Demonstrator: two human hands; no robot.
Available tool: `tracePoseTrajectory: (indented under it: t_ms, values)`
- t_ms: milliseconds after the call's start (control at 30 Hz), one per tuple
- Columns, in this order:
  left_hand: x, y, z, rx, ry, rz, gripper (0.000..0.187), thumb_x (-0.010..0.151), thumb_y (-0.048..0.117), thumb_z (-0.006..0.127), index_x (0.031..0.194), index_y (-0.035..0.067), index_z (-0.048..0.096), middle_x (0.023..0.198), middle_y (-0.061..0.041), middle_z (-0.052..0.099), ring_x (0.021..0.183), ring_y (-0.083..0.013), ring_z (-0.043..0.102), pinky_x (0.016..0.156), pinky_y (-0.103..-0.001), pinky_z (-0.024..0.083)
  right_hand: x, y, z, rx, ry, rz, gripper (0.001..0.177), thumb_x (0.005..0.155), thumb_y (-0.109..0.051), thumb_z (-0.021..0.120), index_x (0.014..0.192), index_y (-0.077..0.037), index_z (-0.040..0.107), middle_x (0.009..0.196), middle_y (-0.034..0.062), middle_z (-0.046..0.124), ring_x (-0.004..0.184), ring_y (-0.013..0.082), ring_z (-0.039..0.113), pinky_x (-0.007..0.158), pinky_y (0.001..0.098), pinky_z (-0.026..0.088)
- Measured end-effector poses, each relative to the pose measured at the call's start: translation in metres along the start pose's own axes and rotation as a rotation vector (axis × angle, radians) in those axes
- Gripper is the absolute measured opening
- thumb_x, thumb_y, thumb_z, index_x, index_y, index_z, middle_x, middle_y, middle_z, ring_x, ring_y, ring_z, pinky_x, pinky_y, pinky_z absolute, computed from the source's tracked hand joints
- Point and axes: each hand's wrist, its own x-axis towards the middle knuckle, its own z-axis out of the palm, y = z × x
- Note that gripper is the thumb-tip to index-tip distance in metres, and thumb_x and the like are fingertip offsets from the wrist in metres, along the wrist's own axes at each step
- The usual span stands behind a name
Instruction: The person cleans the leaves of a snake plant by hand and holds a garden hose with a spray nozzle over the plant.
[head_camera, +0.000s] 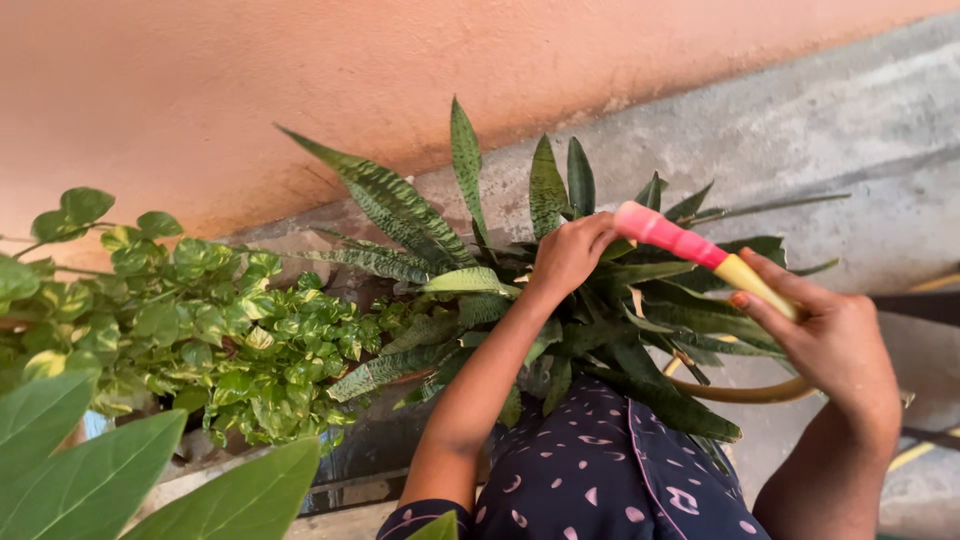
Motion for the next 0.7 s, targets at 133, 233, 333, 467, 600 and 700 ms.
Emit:
tracePoseTrajectory:
  t_ms: [133, 233, 333, 467, 600, 700]
  values:
    - [0.006, -0.002, 0.000, 0.104, 0.089, -0.055, 0.013, 0.099, 0.020, 0.064, 0.110, 0.015, 0.067, 0.099, -0.010, 0.075, 0.090, -0.0339, 0.071, 0.071, -0.046, 0.056, 0.011, -0.013, 0.006, -0.058, 0.006, -0.107, 0.051, 0.090, -0.031, 0.080, 0.138, -0.020, 0.070, 0.092, 0.0176, 0.075, 0.076, 0.0057, 0.067, 0.072, 0.0309, 0.054]
    - [0.008, 0.003, -0.006, 0.098, 0.134, -0.114, 0.012, 0.097, 0.027, 0.066, 0.106, 0.020, 0.072, 0.091, -0.009, 0.075, 0.082, -0.0329, 0.072, 0.065, -0.045, 0.056, 0.018, -0.017, 0.006, -0.220, -0.023, 0.070, 0.056, 0.092, -0.035, 0.081, 0.146, -0.028, 0.070, 0.072, 0.0222, 0.071, 0.060, 0.0193, 0.065, 0.069, 0.0354, 0.055]
    - [0.010, 0.006, -0.011, 0.116, 0.142, -0.154, 0.013, 0.096, 0.030, 0.067, 0.102, 0.021, 0.074, 0.085, -0.009, 0.075, 0.078, -0.0317, 0.073, 0.062, -0.045, 0.055, 0.022, -0.015, 0.006, -0.143, 0.005, 0.011, 0.054, 0.090, -0.036, 0.080, 0.142, -0.026, 0.069, 0.075, 0.0182, 0.072, 0.062, 0.0155, 0.067, 0.068, 0.0354, 0.054]
    - [0.011, 0.001, -0.011, 0.168, 0.136, -0.164, 0.016, 0.096, 0.031, 0.068, 0.097, 0.015, 0.070, 0.088, -0.007, 0.077, 0.078, -0.0310, 0.073, 0.061, -0.045, 0.054, 0.024, -0.014, 0.006, -0.170, -0.006, -0.011, 0.054, 0.090, -0.037, 0.080, 0.142, -0.027, 0.069, 0.073, 0.0189, 0.071, 0.059, 0.0161, 0.066, 0.067, 0.0359, 0.054]
    - [0.014, -0.005, -0.006, 0.205, 0.158, -0.073, 0.016, 0.097, 0.028, 0.067, 0.098, 0.012, 0.064, 0.091, -0.006, 0.074, 0.079, -0.0305, 0.073, 0.062, -0.044, 0.055, 0.024, -0.016, 0.008, -0.162, -0.035, -0.013, 0.054, 0.089, -0.036, 0.080, 0.142, -0.027, 0.069, 0.069, 0.0176, 0.069, 0.055, 0.0161, 0.061, 0.064, 0.0355, 0.053]
    - [0.016, -0.008, -0.001, 0.216, 0.185, -0.039, 0.013, 0.096, 0.024, 0.066, 0.098, 0.011, 0.062, 0.092, -0.006, 0.072, 0.079, -0.0312, 0.072, 0.063, -0.044, 0.056, 0.024, -0.017, 0.011, -0.140, -0.039, -0.025, 0.055, 0.090, -0.036, 0.079, 0.143, -0.028, 0.068, 0.064, 0.0178, 0.064, 0.054, 0.0164, 0.054, 0.062, 0.0358, 0.052]
